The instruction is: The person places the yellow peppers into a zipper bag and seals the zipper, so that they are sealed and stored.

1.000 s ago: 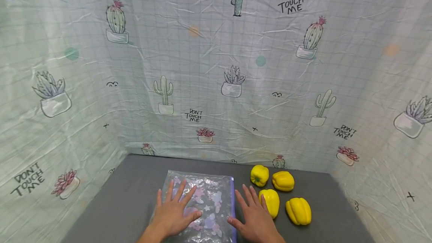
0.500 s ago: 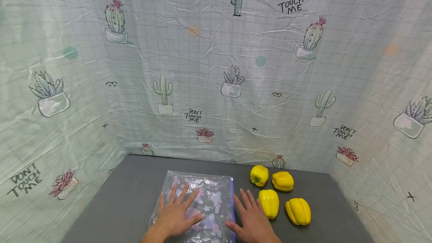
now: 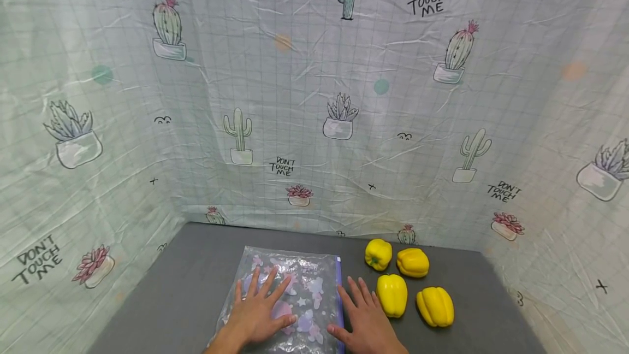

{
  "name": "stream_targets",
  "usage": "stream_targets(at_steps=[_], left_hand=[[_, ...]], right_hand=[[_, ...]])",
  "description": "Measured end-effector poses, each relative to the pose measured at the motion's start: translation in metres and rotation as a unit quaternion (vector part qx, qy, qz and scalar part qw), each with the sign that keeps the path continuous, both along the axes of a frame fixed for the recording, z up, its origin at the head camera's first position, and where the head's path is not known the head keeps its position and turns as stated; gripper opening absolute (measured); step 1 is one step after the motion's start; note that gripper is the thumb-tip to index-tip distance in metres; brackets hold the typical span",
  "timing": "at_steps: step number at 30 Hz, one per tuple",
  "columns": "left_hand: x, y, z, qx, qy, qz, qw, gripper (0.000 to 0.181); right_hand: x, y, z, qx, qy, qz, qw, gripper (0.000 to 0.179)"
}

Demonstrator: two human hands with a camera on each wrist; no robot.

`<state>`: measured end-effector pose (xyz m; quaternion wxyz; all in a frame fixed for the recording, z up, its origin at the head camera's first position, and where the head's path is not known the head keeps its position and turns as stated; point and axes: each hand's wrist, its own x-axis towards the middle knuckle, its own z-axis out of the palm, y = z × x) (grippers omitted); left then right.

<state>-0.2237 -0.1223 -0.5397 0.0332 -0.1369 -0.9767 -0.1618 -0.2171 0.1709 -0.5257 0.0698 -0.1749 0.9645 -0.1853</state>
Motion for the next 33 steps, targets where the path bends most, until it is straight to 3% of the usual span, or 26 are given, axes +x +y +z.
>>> stream_targets(at_steps=[8,17,33], left_hand=[[0.001,0.002,-0.004,-0.003,-0.003,0.000,1.0000,0.089],[0.000,0.001,-0.006,-0.016,-0.032,0.011,0.9993,0.093],[-0.001,-0.001,-0.009,-0.028,-0.059,-0.012,0.9978,0.093]], right_hand=[[-0.003,0.001,-0.003,0.001,-0.012,-0.003,0.9999,0.087],[-0.007,0.004,-0.005,0.000,-0.029,-0.002,0.9996,0.087],[-0.013,0.009,-0.013,-0.020,-0.068,-0.007,0.9975,0.085]])
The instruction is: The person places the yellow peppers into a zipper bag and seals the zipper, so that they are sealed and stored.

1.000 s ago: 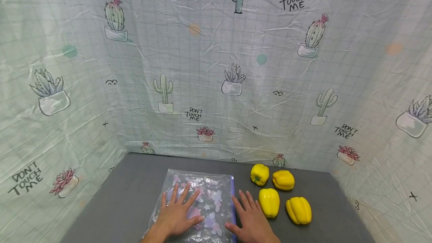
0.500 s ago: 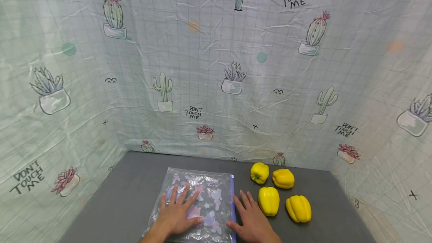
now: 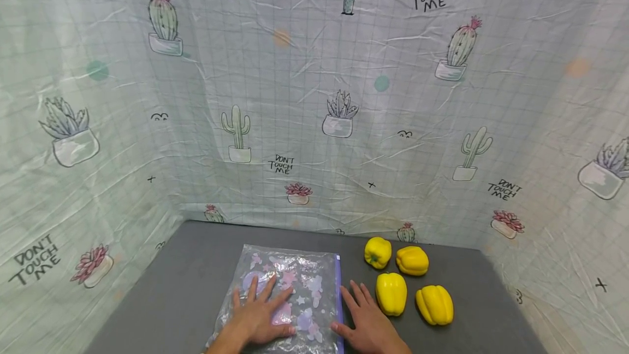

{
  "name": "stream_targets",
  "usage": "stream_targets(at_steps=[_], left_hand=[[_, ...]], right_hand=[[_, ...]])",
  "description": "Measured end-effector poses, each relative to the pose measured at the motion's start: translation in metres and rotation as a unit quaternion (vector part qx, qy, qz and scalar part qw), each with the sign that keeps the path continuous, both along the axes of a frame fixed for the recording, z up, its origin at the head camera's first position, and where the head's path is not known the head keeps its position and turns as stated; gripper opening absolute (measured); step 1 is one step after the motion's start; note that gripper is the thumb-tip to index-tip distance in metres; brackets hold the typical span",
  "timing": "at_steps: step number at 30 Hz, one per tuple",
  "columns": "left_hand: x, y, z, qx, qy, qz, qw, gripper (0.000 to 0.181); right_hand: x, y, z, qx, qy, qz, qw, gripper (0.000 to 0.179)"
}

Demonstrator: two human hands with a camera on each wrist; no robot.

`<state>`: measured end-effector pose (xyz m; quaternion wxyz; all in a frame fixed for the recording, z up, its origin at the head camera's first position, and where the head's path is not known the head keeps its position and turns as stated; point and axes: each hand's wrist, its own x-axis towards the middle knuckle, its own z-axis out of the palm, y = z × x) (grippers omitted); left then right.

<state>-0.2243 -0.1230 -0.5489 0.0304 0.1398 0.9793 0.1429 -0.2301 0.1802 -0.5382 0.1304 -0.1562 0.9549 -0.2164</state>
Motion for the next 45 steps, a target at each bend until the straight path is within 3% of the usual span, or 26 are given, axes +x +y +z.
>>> stream_targets(at_steps=[9,29,39,45], left_hand=[[-0.001,0.001,0.000,-0.008,-0.016,-0.012,0.9998,0.089],[-0.009,0.003,0.000,-0.012,-0.044,-0.008,0.9989,0.108],[-0.012,0.001,0.005,-0.005,-0.064,-0.003,0.9979,0.109],[-0.012,-0.001,0.005,0.001,-0.071,-0.003,0.9975,0.109]], right_hand=[[0.000,-0.001,-0.003,0.001,0.001,-0.003,1.0000,0.085],[-0.005,0.005,-0.007,-0.024,-0.042,-0.016,0.9987,0.085],[-0.003,0.009,-0.004,-0.044,-0.018,0.003,0.9989,0.067],[-0.005,0.008,-0.002,-0.036,-0.028,0.022,0.9987,0.062]])
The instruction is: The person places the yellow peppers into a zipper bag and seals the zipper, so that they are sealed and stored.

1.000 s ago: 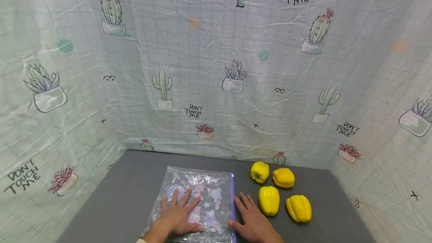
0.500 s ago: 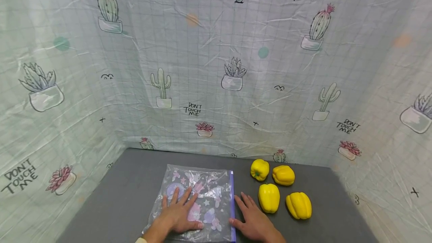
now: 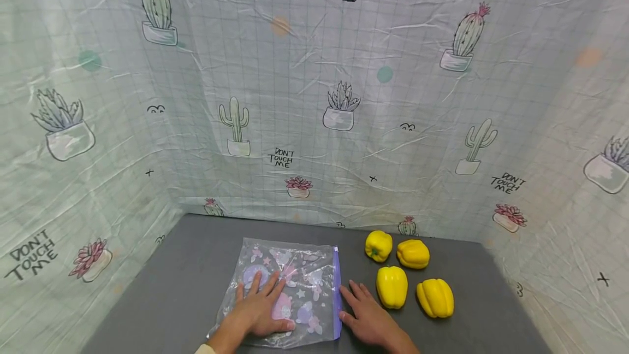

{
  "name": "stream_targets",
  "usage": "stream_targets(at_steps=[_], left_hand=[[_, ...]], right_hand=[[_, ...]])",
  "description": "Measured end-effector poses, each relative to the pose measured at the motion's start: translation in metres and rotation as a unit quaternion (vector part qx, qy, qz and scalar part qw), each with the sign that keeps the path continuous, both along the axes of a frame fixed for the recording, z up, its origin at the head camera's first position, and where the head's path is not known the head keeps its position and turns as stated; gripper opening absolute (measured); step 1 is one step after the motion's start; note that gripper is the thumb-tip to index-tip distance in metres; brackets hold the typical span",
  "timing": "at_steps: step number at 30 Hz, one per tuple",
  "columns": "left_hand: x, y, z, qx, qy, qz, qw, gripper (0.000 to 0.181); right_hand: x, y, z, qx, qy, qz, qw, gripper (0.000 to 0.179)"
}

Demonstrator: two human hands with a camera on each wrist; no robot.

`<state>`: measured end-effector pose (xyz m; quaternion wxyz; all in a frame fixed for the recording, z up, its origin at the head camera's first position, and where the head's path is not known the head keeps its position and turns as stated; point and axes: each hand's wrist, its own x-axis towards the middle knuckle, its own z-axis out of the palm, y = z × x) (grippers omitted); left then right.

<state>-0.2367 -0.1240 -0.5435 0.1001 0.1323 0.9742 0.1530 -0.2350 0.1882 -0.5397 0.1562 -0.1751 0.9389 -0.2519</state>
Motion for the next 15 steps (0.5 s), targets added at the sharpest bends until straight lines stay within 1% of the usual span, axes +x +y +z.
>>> stream_targets(at_steps=[3,4,10,11,14,15], left_hand=[[-0.0004,0.0001,0.0003,-0.002,0.001,-0.001,1.0000,0.109],[-0.0004,0.0002,0.0005,-0.002,0.001,-0.001,1.0000,0.109],[0.0003,0.0000,0.0021,-0.002,0.002,-0.001,1.0000,0.109],[0.0004,0.0003,0.0021,-0.002,0.002,-0.002,1.0000,0.108],[0.0008,0.0007,0.0019,-0.003,0.000,-0.002,1.0000,0.108],[0.0009,0.0012,0.0016,-0.004,-0.001,-0.002,1.0000,0.108]], right_hand=[[-0.0011,-0.0005,0.0011,0.005,-0.009,0.001,0.9999,0.060],[-0.0025,0.0003,-0.0024,0.005,-0.009,-0.001,0.9999,0.060],[-0.0023,0.0006,-0.0066,0.015,0.008,0.005,0.9999,0.061],[-0.0007,-0.0008,-0.0032,0.016,0.009,0.006,0.9998,0.061],[0.0007,-0.0035,-0.0017,0.027,0.006,0.000,0.9996,0.063],[0.0008,-0.0044,-0.0017,0.022,0.005,-0.005,0.9997,0.064]])
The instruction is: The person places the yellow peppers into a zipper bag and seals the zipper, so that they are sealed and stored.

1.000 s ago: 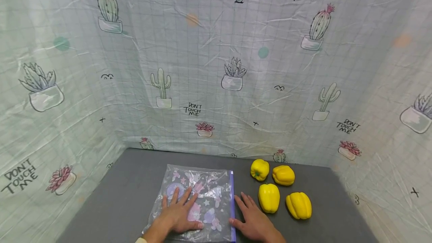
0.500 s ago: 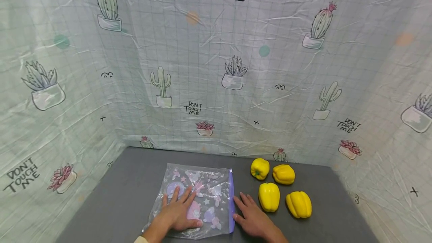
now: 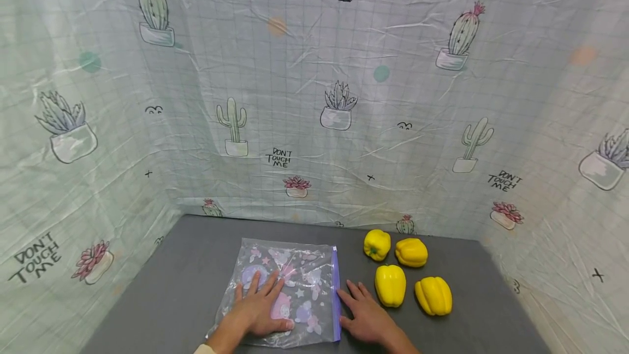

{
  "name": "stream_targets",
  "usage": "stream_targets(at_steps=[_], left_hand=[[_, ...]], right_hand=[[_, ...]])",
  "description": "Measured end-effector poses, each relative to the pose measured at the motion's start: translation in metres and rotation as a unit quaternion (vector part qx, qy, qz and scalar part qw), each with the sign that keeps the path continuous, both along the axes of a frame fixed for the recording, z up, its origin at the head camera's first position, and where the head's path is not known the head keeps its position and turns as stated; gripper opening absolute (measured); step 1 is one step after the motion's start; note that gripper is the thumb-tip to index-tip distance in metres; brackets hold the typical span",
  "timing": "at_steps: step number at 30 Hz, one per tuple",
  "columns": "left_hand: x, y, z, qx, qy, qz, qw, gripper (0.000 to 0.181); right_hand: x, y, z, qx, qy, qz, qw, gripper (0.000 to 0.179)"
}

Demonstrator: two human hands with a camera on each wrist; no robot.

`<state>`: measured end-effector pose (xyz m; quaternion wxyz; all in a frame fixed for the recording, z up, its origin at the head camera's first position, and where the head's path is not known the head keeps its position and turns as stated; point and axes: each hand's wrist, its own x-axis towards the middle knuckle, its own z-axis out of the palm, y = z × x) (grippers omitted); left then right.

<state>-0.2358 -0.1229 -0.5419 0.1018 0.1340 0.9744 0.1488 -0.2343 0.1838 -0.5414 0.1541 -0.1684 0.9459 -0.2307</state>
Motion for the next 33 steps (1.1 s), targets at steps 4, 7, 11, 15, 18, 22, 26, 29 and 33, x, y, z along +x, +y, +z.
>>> stream_targets(at_steps=[4,7,11,15,18,22,26,29,33], left_hand=[[-0.0002,0.0013,-0.0011,-0.004,-0.003,0.000,1.0000,0.108],[-0.0001,0.0021,-0.0016,-0.005,-0.004,0.000,1.0000,0.107],[0.0002,0.0020,-0.0018,-0.005,-0.003,0.000,1.0000,0.108],[-0.0004,0.0017,-0.0019,-0.002,-0.001,-0.003,1.0000,0.108],[-0.0014,0.0004,-0.0018,0.002,-0.003,-0.002,1.0000,0.108],[-0.0029,-0.0027,-0.0023,0.009,0.000,-0.003,1.0000,0.110],[-0.0044,-0.0055,-0.0015,0.011,0.009,-0.005,0.9999,0.112],[-0.0059,-0.0064,-0.0011,0.007,0.017,-0.001,0.9998,0.108],[-0.0077,-0.0060,-0.0032,0.010,0.044,0.010,0.9989,0.096]], right_hand=[[-0.0006,-0.0025,-0.0002,0.018,-0.001,-0.005,0.9998,0.068],[-0.0004,-0.0031,-0.0011,0.024,-0.003,-0.005,0.9997,0.068],[0.0012,-0.0035,-0.0020,0.027,0.001,-0.002,0.9996,0.065],[0.0025,-0.0052,-0.0012,0.043,0.011,0.001,0.9990,0.068],[0.0021,-0.0066,-0.0024,0.057,0.015,0.004,0.9983,0.073],[-0.0003,-0.0083,-0.0040,0.066,0.010,0.003,0.9977,0.076],[-0.0020,-0.0093,-0.0029,0.071,0.006,-0.001,0.9974,0.076],[-0.0014,-0.0094,-0.0025,0.073,0.008,0.000,0.9973,0.076],[0.0005,-0.0088,-0.0035,0.073,0.013,0.002,0.9972,0.076]])
